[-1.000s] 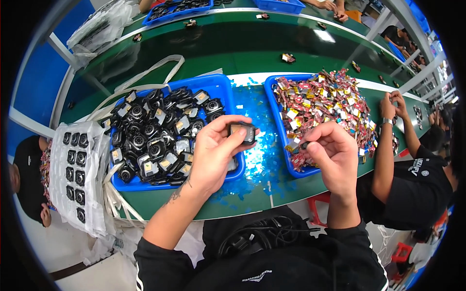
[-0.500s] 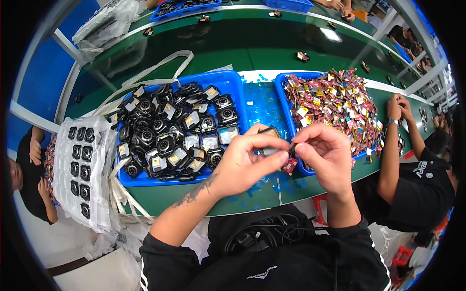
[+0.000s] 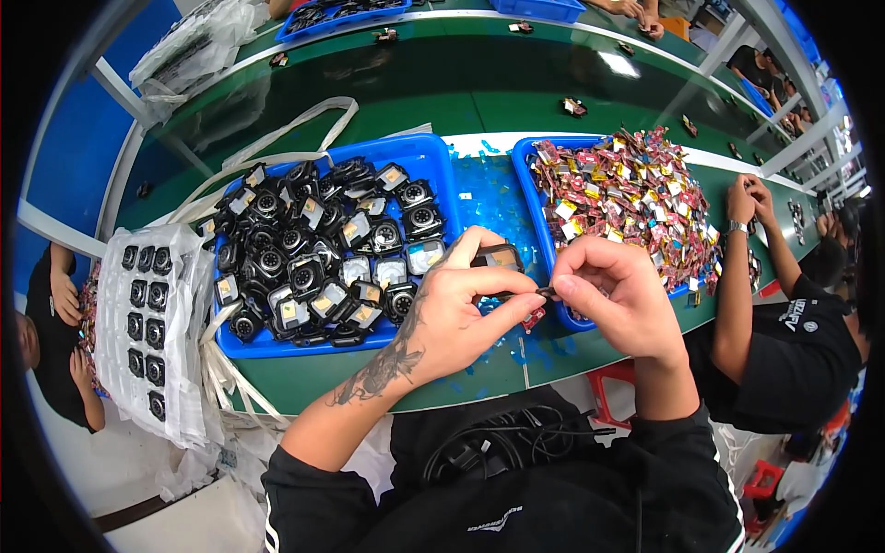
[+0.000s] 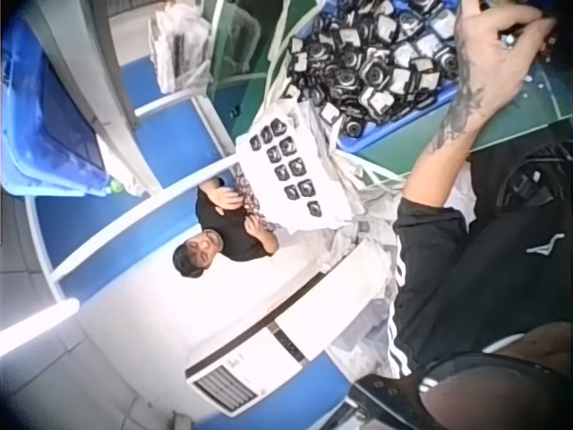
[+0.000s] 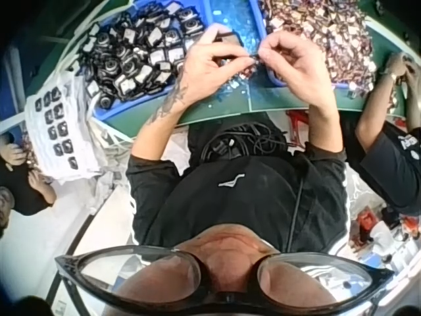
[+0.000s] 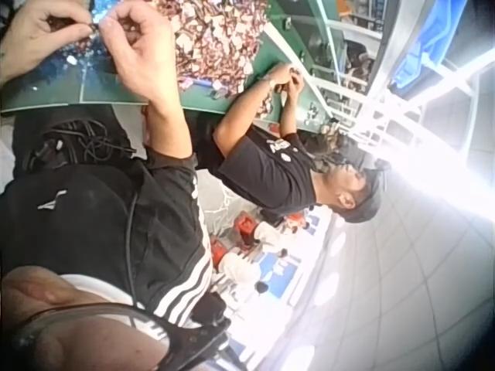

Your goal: Manually assemble small electronic parts and components on a factory production line.

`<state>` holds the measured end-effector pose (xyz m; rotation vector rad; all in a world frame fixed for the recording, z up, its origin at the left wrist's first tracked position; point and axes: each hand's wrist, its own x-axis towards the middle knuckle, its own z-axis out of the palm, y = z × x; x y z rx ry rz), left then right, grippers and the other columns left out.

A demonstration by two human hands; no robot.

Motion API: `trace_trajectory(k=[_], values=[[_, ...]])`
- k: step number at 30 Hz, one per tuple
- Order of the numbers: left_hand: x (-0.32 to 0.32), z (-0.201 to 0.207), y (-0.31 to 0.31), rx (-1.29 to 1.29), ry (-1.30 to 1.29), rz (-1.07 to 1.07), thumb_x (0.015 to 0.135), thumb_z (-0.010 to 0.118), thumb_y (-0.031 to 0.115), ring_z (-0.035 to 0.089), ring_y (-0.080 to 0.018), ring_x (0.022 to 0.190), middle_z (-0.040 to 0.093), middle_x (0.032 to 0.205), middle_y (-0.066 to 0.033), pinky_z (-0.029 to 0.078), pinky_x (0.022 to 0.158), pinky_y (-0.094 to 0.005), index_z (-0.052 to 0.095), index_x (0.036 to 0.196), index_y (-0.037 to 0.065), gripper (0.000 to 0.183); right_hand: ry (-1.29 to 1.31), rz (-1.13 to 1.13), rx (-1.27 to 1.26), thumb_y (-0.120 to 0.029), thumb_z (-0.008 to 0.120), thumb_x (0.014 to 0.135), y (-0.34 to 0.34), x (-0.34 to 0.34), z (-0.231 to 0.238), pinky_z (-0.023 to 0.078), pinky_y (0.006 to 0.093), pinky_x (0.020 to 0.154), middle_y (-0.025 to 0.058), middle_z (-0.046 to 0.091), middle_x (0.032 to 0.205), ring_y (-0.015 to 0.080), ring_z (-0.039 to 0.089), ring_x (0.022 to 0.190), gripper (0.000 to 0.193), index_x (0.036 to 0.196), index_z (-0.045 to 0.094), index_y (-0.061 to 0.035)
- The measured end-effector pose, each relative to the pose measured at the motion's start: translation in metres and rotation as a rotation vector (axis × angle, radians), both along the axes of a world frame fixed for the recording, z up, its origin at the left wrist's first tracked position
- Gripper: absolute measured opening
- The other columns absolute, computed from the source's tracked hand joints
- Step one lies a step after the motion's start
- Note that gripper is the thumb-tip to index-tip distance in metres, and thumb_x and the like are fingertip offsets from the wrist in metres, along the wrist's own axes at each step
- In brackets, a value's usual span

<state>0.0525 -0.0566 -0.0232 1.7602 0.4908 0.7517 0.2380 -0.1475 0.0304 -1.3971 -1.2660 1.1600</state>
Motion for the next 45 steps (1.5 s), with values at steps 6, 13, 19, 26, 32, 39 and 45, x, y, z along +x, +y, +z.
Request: trace_trajectory(k=[6,13,19,26,32,39,45], values=[[-0.001,0.003,0.003,0.166,-0.009,0.054,0.076,0.079,0.011,0.062,-0.0164,0.078,0.056,0.100,-0.0112,0.049,0.071,-0.0301,0.073,0.087,0.005,0.014,0.086,0.108,-0.067,-0.009,0.059,0.094,0.003,0.006,0.000,0.038,0.0184,0.057,-0.0036,0.054,0.077,0.0008,0.047,0.069,0.011,0.089,0.059,0.0006],[0.002,0.000,0.001,0.107,-0.059,0.106,0.076,0.079,0.009,0.060,-0.0173,0.084,0.057,0.098,-0.0100,0.049,0.070,-0.0290,0.074,0.088,0.006,0.013,-1.032,-0.141,0.559,-0.004,0.060,0.088,0.020,-0.005,-0.021,0.047,0.0342,0.059,0.0096,0.060,0.076,0.0223,0.061,0.066,0.004,0.088,0.057,-0.0015],[-0.001,0.002,0.000,-0.013,-0.057,0.133,0.076,0.078,0.008,0.059,-0.0165,0.086,0.059,0.092,-0.0082,0.049,0.070,-0.0285,0.074,0.087,0.005,0.012,-0.544,-0.147,0.341,-0.004,0.065,0.086,0.014,-0.007,-0.013,0.050,0.0314,0.061,0.0102,0.064,0.082,0.0216,0.063,0.068,0.008,0.093,0.064,-0.0006],[0.000,0.002,0.001,-0.001,-0.085,0.071,0.076,0.077,0.002,0.052,-0.0058,0.078,0.054,0.102,-0.0055,0.038,0.058,-0.0174,0.073,0.088,0.001,0.012,-0.412,-0.032,0.275,-0.002,0.065,0.084,0.006,-0.002,0.002,0.048,0.0253,0.057,0.0069,0.064,0.079,0.0112,0.060,0.065,0.007,0.089,0.066,0.0026],[0.001,0.006,0.000,-0.014,-0.071,0.037,0.075,0.077,0.003,0.052,-0.0063,0.078,0.057,0.098,-0.0057,0.038,0.057,-0.0184,0.073,0.086,0.002,0.012,-0.394,0.006,0.256,0.000,0.064,0.082,0.006,0.003,0.006,0.047,0.0240,0.056,0.0054,0.063,0.074,0.0099,0.059,0.062,0.005,0.085,0.068,0.0014],[-0.001,0.006,0.001,-0.042,-0.029,-0.078,0.074,0.077,0.001,0.053,-0.0123,0.090,0.062,0.093,-0.0071,0.044,0.065,-0.0230,0.073,0.085,0.001,0.011,-0.404,0.150,0.193,-0.004,0.064,0.081,0.007,0.010,0.017,0.043,0.0230,0.055,0.0027,0.061,0.070,0.0068,0.053,0.061,0.005,0.081,0.067,0.0005],[-0.002,0.007,0.002,-0.018,-0.049,-0.069,0.078,0.076,0.005,0.054,-0.0103,0.090,0.062,0.091,-0.0067,0.045,0.070,-0.0242,0.073,0.090,0.003,0.012,-0.227,0.040,0.059,-0.006,0.063,0.083,0.006,0.005,0.013,0.045,0.0235,0.057,0.0021,0.061,0.072,0.0059,0.054,0.064,0.007,0.083,0.063,0.0012]])
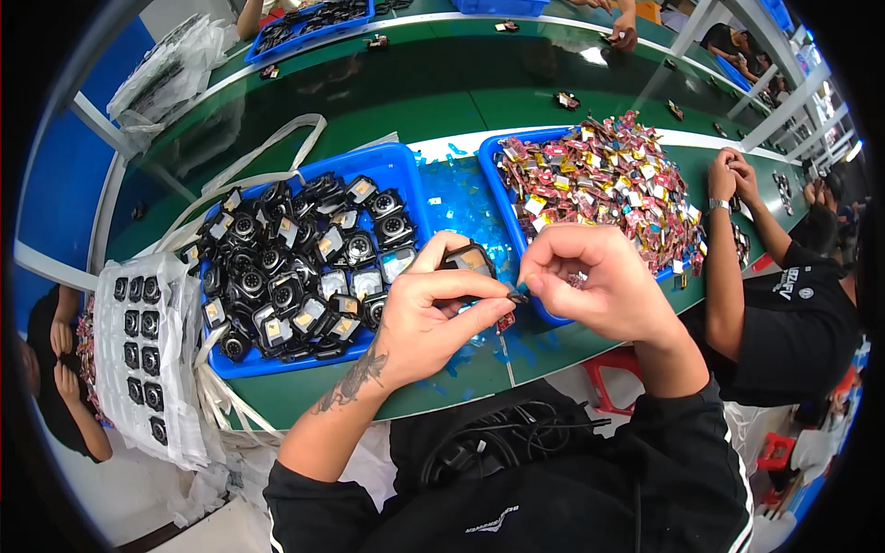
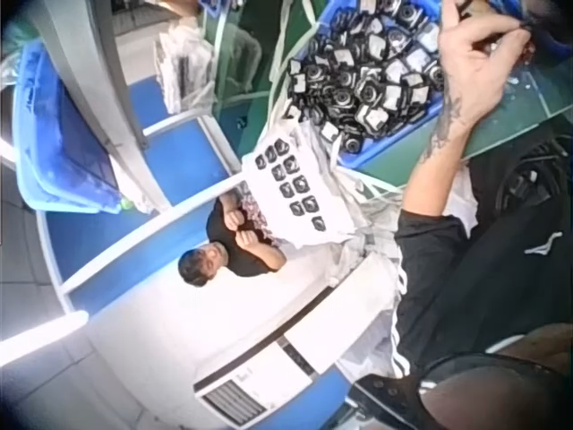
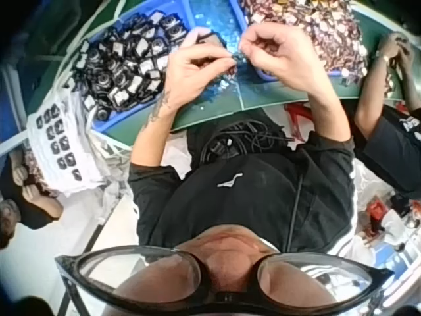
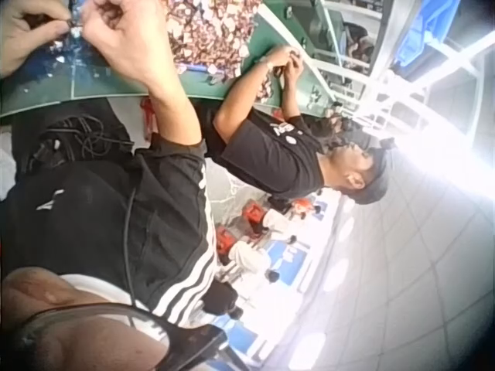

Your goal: Manually assemble small electronic parts and components on a factory production line.

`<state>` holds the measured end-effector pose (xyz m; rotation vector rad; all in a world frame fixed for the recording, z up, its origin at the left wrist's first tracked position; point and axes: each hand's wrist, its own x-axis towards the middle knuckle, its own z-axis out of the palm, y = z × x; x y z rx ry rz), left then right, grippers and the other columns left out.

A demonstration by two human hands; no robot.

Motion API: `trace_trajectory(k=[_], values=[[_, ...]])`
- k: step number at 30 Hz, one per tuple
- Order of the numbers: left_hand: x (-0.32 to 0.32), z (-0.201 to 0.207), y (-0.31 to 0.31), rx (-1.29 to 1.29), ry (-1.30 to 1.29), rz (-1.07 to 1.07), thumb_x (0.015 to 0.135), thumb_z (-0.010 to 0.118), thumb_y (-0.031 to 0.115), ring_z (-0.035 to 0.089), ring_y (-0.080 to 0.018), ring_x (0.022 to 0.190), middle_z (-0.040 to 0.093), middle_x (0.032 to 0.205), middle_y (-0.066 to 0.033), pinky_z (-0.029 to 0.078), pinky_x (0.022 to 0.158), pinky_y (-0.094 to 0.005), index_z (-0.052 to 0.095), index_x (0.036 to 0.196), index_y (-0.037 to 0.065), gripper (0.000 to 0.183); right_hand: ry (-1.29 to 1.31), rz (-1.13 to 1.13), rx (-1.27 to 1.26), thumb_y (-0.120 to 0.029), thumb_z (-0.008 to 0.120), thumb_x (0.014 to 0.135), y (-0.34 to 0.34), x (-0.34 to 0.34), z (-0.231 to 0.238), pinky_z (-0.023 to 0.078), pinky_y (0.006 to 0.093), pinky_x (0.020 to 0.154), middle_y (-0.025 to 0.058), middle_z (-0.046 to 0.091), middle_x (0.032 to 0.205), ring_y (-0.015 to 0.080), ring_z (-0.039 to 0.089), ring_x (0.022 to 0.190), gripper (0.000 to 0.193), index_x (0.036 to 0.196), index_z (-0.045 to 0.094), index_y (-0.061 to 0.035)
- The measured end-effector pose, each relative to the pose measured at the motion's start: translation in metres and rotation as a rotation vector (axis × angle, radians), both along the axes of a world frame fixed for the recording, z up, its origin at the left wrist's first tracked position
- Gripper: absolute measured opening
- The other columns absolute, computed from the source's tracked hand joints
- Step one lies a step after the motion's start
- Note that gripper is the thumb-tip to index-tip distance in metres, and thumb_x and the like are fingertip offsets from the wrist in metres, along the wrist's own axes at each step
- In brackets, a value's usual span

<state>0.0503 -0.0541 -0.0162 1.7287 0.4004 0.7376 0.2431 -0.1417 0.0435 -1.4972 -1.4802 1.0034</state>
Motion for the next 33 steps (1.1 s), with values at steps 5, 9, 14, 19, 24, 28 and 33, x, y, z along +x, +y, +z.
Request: trace_trajectory(k=[5,9,14,19,24,28,33], values=[[-0.001,-0.001,0.000,0.068,-0.040,0.037,0.078,0.076,0.005,0.055,-0.0112,0.091,0.065,0.081,-0.0050,0.045,0.077,-0.0273,0.075,0.089,0.005,0.011,0.006,0.007,0.043,-0.005,0.061,0.083,0.003,-0.002,-0.002,0.046,0.0250,0.059,0.0028,0.061,0.073,0.0082,0.055,0.064,0.006,0.084,0.062,0.0012],[-0.002,0.004,-0.001,0.113,-0.006,0.054,0.078,0.076,0.006,0.056,-0.0124,0.087,0.065,0.082,-0.0063,0.046,0.082,-0.0316,0.075,0.089,0.005,0.011,-0.119,-0.051,0.092,-0.006,0.064,0.081,0.008,0.000,0.002,0.049,0.0300,0.061,0.0066,0.061,0.072,0.0164,0.061,0.065,0.008,0.086,0.062,0.0001],[0.003,-0.006,0.001,0.045,-0.124,0.177,0.079,0.076,0.001,0.057,-0.0110,0.081,0.060,0.095,-0.0097,0.049,0.072,-0.0260,0.073,0.092,0.000,0.013,-0.786,-0.157,0.344,-0.011,0.069,0.080,0.028,0.002,-0.019,0.050,0.0382,0.061,0.0104,0.062,0.071,0.0280,0.064,0.068,0.013,0.090,0.065,-0.0026],[0.006,-0.010,0.003,-0.176,-0.226,0.234,0.083,0.071,-0.003,0.057,-0.0084,0.078,0.053,0.099,-0.0073,0.049,0.064,-0.0192,0.070,0.095,-0.005,0.012,-0.521,-0.212,0.334,-0.006,0.069,0.081,0.021,0.000,-0.011,0.052,0.0353,0.062,0.0130,0.064,0.081,0.0258,0.064,0.071,0.010,0.090,0.067,-0.0014],[0.006,-0.019,0.003,-0.119,-0.167,0.162,0.086,0.067,-0.003,0.058,-0.0090,0.088,0.051,0.104,-0.0067,0.051,0.065,-0.0191,0.070,0.100,-0.001,0.014,0.079,-0.112,0.278,-0.001,0.065,0.087,0.013,-0.018,-0.031,0.052,0.0253,0.067,0.0080,0.066,0.093,0.0124,0.064,0.081,0.013,0.099,0.069,-0.0002],[0.008,-0.009,-0.001,-0.378,-0.223,0.130,0.092,0.053,-0.004,0.061,-0.0118,0.093,0.057,0.115,-0.0115,0.051,0.074,-0.0224,0.046,0.132,0.002,0.041,0.374,-0.233,0.345,0.002,0.059,0.091,0.018,-0.020,-0.041,0.050,0.0230,0.071,0.0055,0.063,0.093,0.0090,0.061,0.081,0.012,0.102,0.062,0.0034],[0.007,-0.011,0.005,-0.470,-0.295,0.157,0.092,0.053,-0.005,0.062,-0.0156,0.102,0.060,0.119,-0.0154,0.051,0.081,-0.0267,0.036,0.132,0.001,0.044,0.327,-0.228,0.263,0.001,0.061,0.090,0.010,-0.015,-0.036,0.049,0.0223,0.067,0.0055,0.063,0.091,0.0086,0.059,0.077,0.015,0.105,0.065,0.0036]])
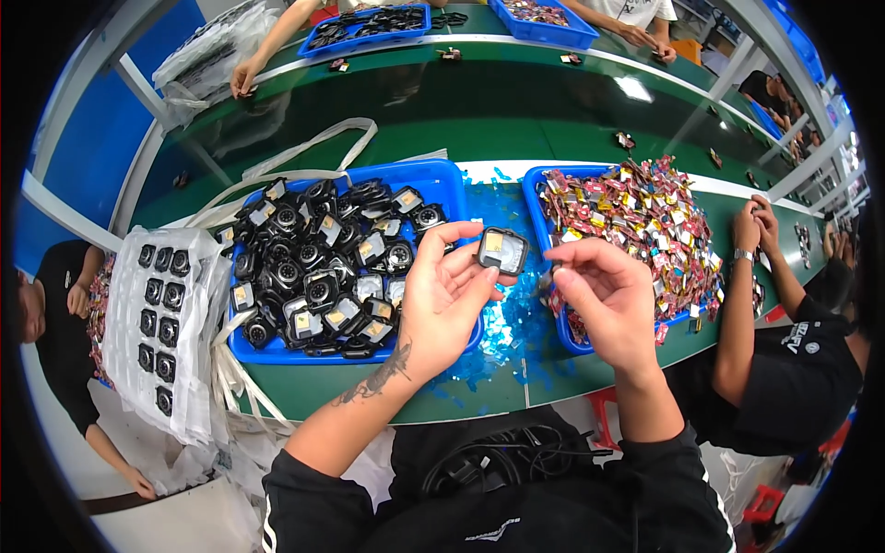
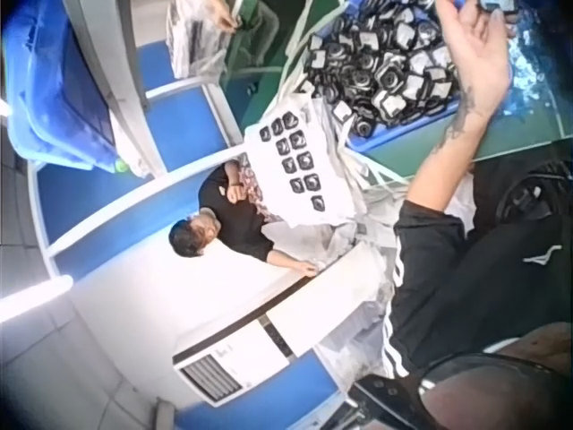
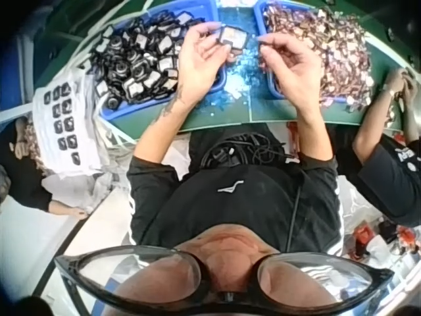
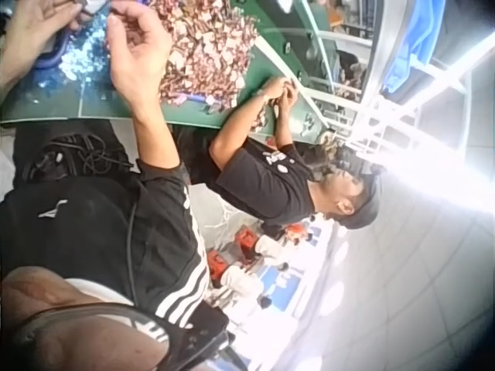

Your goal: Manually assemble small electronic parts and components on a factory production line.

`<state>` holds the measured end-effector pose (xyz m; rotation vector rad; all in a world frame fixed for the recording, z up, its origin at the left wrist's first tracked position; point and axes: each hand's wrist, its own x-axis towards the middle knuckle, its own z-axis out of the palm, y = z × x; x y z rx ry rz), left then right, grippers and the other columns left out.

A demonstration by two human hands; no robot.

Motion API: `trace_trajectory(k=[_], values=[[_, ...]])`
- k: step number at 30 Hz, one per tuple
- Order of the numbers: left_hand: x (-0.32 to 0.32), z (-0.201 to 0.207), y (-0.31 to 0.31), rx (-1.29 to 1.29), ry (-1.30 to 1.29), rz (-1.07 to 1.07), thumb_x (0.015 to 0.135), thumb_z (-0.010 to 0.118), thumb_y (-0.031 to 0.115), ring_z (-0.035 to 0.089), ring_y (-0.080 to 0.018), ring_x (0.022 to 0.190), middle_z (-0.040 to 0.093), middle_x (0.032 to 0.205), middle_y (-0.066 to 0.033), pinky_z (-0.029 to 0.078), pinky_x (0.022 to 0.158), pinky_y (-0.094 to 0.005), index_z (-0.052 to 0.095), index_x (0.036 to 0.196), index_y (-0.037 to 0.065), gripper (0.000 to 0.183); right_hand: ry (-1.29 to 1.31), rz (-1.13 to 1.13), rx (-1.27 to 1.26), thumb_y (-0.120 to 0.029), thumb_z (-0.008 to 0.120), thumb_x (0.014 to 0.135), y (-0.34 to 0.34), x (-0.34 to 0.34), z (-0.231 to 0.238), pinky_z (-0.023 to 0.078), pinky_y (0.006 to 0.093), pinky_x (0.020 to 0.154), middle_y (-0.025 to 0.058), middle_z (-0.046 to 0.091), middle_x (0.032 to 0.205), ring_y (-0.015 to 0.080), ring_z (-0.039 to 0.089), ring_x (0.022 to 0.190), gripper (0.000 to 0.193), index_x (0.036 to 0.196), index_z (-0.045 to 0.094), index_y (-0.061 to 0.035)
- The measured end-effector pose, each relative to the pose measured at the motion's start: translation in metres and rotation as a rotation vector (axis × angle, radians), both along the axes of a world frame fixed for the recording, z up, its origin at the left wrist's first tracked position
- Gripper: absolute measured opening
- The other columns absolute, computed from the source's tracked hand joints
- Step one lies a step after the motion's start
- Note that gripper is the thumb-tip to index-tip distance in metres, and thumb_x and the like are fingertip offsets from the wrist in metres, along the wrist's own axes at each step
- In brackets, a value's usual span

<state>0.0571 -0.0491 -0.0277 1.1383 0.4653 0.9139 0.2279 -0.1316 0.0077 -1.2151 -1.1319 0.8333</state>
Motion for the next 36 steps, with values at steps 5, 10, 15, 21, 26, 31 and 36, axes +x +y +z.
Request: trace_trajectory(k=[5,10,15,21,26,31,36], values=[[-0.002,0.004,0.004,0.077,0.054,-0.080,0.093,0.053,-0.005,0.059,-0.0184,0.112,0.058,0.124,-0.0160,0.051,0.091,-0.0306,0.036,0.139,-0.001,0.049,-0.340,0.030,0.037,0.001,0.068,0.083,0.006,-0.006,0.006,0.046,0.0236,0.060,0.0068,0.067,0.084,0.0090,0.057,0.068,0.016,0.099,0.071,0.0000],[0.002,0.005,-0.003,-0.030,-0.103,-0.067,0.094,0.050,-0.005,0.057,-0.0209,0.117,0.054,0.130,-0.0171,0.052,0.096,-0.0349,0.037,0.140,-0.001,0.049,-0.444,0.008,-0.023,0.003,0.068,0.082,0.005,-0.004,0.017,0.038,0.0231,0.051,0.0030,0.065,0.078,0.0056,0.045,0.057,0.026,0.107,0.067,-0.0015],[0.003,0.011,0.003,0.000,-0.026,0.179,0.095,0.045,-0.002,0.067,-0.0241,0.090,0.059,0.117,-0.0191,0.057,0.075,-0.0294,0.039,0.138,-0.002,0.043,-0.300,-0.037,-0.065,0.005,0.068,0.081,0.000,-0.001,0.019,0.035,0.0180,0.051,0.0011,0.063,0.079,0.0007,0.044,0.059,0.029,0.109,0.061,0.0000],[-0.007,0.006,0.004,0.148,0.123,-0.007,0.090,0.056,-0.004,0.063,-0.0145,0.091,0.052,0.116,-0.0133,0.055,0.070,-0.0226,0.065,0.108,-0.004,0.020,-0.177,-0.028,-0.048,0.004,0.067,0.084,0.001,-0.002,0.006,0.037,0.0157,0.054,0.0007,0.062,0.083,-0.0003,0.047,0.064,0.025,0.108,0.060,0.0007],[-0.002,-0.001,-0.004,0.214,0.146,0.034,0.080,0.072,0.000,0.060,-0.0072,0.084,0.056,0.105,-0.0071,0.051,0.064,-0.0172,0.070,0.092,-0.002,0.012,-0.087,0.004,-0.088,0.003,0.067,0.086,0.000,-0.007,0.004,0.037,0.0148,0.055,0.0010,0.062,0.085,-0.0004,0.049,0.066,0.023,0.107,0.059,0.0012],[-0.002,-0.001,-0.001,0.352,0.289,0.156,0.077,0.076,0.002,0.056,-0.0031,0.066,0.058,0.100,-0.0051,0.045,0.053,-0.0184,0.071,0.085,0.000,0.010,0.066,0.080,-0.150,0.003,0.066,0.086,-0.005,-0.006,0.003,0.044,0.0155,0.063,0.0032,0.064,0.088,0.0017,0.055,0.072,0.022,0.107,0.061,0.0032],[-0.003,0.002,-0.001,0.566,0.518,0.213,0.074,0.079,0.004,0.051,-0.0039,0.054,0.058,0.096,-0.0057,0.042,0.048,-0.0220,0.072,0.082,0.002,0.010,0.113,-0.020,-0.021,0.003,0.066,0.087,-0.010,0.010,0.009,0.049,0.0196,0.070,0.0053,0.065,0.090,0.0063,0.060,0.078,0.018,0.104,0.062,0.0056]])
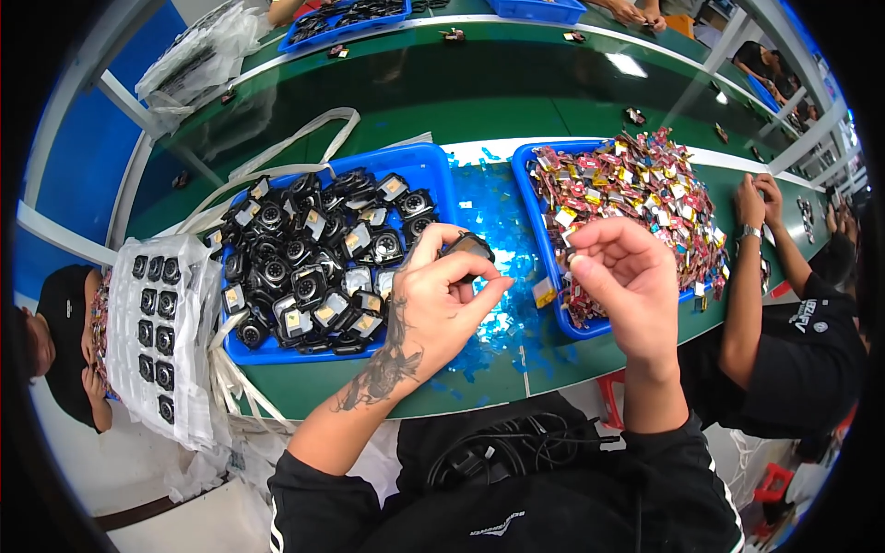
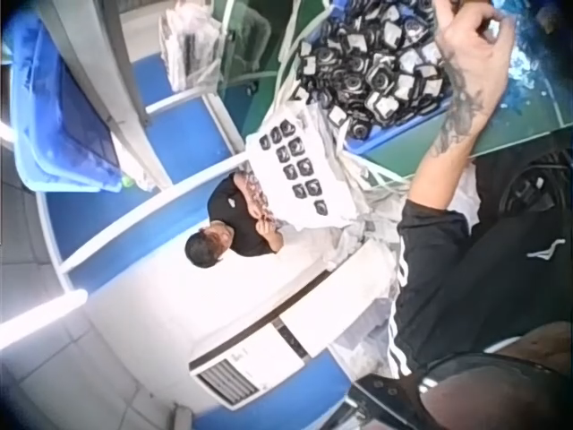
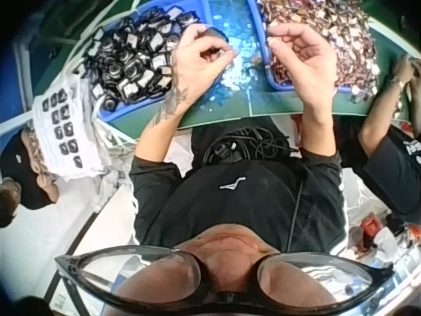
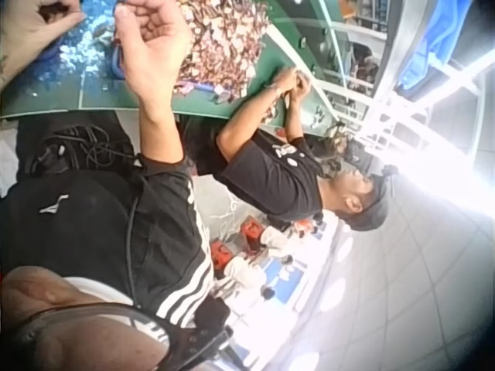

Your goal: Manually assemble small electronic parts and components on a factory production line.

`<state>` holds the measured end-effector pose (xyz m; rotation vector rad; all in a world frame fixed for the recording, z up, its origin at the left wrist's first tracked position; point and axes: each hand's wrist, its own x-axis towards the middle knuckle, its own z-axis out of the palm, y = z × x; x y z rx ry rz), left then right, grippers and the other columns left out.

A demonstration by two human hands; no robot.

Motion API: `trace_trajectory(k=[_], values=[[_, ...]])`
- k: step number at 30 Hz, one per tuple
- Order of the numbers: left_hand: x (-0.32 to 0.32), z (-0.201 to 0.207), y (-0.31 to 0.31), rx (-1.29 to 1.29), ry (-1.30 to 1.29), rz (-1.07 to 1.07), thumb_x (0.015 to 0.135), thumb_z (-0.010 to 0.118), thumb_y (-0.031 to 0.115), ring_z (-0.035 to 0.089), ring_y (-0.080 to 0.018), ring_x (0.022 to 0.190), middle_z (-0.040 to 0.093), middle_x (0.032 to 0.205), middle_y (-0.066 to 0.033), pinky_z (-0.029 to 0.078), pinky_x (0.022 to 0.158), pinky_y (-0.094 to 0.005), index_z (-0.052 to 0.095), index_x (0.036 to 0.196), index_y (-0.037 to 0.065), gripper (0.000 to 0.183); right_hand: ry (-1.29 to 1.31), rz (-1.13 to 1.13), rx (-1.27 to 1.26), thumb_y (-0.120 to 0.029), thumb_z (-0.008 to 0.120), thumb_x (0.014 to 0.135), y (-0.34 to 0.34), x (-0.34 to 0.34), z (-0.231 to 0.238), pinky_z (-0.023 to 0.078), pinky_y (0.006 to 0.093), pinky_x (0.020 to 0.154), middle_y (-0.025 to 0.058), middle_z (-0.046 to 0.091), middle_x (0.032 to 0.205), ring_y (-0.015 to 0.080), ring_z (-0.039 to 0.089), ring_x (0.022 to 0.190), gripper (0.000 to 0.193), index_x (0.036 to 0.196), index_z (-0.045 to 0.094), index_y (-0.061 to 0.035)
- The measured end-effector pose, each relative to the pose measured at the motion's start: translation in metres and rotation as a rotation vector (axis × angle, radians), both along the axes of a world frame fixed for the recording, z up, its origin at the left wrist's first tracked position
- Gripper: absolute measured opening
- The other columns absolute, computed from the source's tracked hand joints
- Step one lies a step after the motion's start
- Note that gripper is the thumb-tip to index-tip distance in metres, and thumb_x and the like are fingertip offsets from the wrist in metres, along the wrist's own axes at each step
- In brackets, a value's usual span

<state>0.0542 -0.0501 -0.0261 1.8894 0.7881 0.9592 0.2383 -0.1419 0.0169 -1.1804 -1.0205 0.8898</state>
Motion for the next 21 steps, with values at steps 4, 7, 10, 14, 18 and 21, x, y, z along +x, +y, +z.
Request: trace_trajectory(k=[4,7,10,14,18,21], values=[[0.000,-0.003,0.001,-0.042,-0.011,-0.049,0.081,0.070,-0.001,0.057,-0.0076,0.068,0.059,0.101,-0.0075,0.046,0.058,-0.0209,0.070,0.090,0.001,0.009,-0.069,-0.036,0.012,0.002,0.067,0.086,-0.004,0.005,0.001,0.048,0.0188,0.069,0.0054,0.065,0.090,0.0060,0.060,0.077,0.017,0.102,0.063,0.0054],[0.004,0.000,0.000,-0.306,-0.200,-0.147,0.088,0.059,-0.006,0.063,-0.0104,0.084,0.060,0.108,-0.0086,0.051,0.072,-0.0208,0.062,0.110,-0.002,0.023,-0.083,-0.032,0.008,0.002,0.067,0.086,-0.005,0.003,0.002,0.047,0.0181,0.067,0.0046,0.065,0.088,0.0052,0.059,0.075,0.016,0.101,0.063,0.0047],[0.003,0.000,0.003,-0.501,-0.347,-0.281,0.092,0.049,-0.010,0.060,-0.0139,0.104,0.060,0.116,-0.0109,0.048,0.092,-0.0253,0.043,0.133,-0.002,0.043,-0.199,-0.012,-0.023,0.002,0.068,0.084,-0.001,-0.007,0.000,0.041,0.0172,0.055,-0.0008,0.062,0.078,0.0012,0.052,0.063,0.012,0.094,0.063,0.0007],[0.004,0.005,-0.002,-0.545,-0.420,-0.350,0.091,0.051,-0.008,0.057,-0.0166,0.113,0.060,0.121,-0.0143,0.045,0.100,-0.0290,0.039,0.135,-0.004,0.046,-0.450,-0.050,-0.044,0.001,0.070,0.082,0.010,-0.020,-0.006,0.037,0.0228,0.047,0.0001,0.060,0.065,0.0034,0.044,0.051,0.008,0.088,0.066,-0.0007],[0.004,0.003,-0.003,-0.583,-0.447,-0.390,0.091,0.051,-0.009,0.055,-0.0175,0.118,0.058,0.125,-0.0154,0.043,0.102,-0.0298,0.039,0.137,-0.004,0.048,-0.643,-0.061,-0.028,0.001,0.070,0.079,0.013,-0.026,0.003,0.041,0.0282,0.047,0.0089,0.064,0.071,0.0123,0.051,0.048,0.010,0.087,0.067,-0.0009],[0.005,-0.001,-0.006,-0.524,-0.467,-0.373,0.092,0.051,-0.008,0.054,-0.0180,0.120,0.057,0.128,-0.0160,0.043,0.103,-0.0300,0.040,0.138,-0.004,0.047,-0.723,-0.066,0.013,0.001,0.070,0.079,0.013,-0.026,0.006,0.043,0.0282,0.047,0.0083,0.065,0.073,0.0132,0.053,0.049,0.010,0.088,0.067,-0.0007]])
